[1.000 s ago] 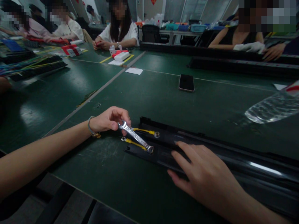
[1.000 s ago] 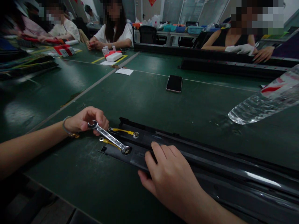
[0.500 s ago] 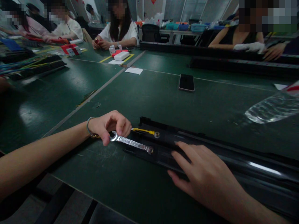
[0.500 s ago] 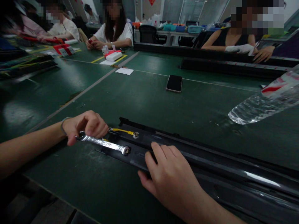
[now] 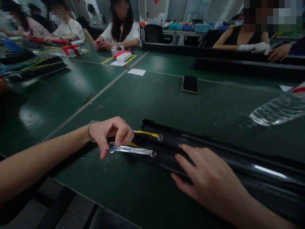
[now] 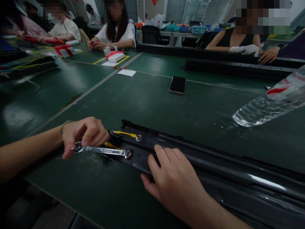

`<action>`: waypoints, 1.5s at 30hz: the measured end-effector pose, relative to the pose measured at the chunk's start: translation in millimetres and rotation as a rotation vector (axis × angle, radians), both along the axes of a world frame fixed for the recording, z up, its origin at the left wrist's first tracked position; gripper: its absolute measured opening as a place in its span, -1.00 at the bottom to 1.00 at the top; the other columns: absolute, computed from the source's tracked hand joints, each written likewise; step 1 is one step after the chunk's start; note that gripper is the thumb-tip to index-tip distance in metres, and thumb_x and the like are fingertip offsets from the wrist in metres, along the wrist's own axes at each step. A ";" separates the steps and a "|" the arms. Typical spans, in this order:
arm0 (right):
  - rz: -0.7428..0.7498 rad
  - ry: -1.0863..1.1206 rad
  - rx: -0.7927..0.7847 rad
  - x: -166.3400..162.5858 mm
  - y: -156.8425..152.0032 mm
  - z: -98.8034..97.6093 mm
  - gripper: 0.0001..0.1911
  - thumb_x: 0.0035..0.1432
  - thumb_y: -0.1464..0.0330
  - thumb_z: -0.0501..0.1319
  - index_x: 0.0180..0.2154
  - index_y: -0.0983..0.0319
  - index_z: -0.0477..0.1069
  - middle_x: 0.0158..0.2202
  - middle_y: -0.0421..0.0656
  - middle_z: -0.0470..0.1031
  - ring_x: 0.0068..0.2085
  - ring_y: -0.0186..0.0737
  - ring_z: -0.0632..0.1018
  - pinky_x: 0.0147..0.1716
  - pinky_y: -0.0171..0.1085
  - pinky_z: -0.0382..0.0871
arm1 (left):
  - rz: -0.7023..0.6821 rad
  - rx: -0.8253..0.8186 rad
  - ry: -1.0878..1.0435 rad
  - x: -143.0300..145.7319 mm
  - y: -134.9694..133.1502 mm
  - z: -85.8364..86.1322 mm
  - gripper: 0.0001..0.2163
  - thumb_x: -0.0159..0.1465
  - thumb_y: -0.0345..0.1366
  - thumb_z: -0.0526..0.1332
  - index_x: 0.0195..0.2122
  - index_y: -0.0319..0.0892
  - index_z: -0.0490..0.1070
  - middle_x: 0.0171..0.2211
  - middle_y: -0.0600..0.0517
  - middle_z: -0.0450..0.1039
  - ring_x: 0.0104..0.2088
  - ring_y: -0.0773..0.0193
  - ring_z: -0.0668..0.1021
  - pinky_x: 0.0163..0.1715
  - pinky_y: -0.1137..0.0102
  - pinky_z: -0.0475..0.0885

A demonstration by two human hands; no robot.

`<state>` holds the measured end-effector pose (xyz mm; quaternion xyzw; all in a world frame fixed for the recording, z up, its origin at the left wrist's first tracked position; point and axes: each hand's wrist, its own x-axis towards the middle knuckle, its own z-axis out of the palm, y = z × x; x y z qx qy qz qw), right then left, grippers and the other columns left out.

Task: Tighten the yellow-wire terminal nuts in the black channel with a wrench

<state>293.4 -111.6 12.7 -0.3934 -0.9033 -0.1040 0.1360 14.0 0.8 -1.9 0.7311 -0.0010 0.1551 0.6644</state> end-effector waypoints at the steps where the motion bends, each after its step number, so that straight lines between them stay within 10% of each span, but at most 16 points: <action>1: 0.002 0.001 0.001 -0.1 -0.1 0.1 -0.77 -0.01 0.30 0.10 -0.36 0.28 0.45 -0.26 0.04 0.46 -0.35 -0.12 0.42 -0.40 -0.19 0.29 | -0.002 0.001 0.008 -0.1 0.1 0.5 -0.73 -0.18 -0.32 0.42 -0.53 -0.16 0.32 -0.60 0.11 0.31 -0.54 0.36 0.40 -0.50 0.44 0.35; 45: -0.001 -0.012 -0.018 0.6 -0.6 0.6 -0.78 -0.02 0.30 0.12 -0.36 0.29 0.43 -0.26 0.05 0.45 -0.34 -0.12 0.43 -0.39 -0.19 0.28 | 0.345 -0.032 -0.036 -9.7 11.5 -5.0 -0.78 0.01 -0.27 0.34 -0.30 -0.18 0.46 -0.54 0.08 0.34 -0.50 0.38 0.34 -0.47 0.43 0.27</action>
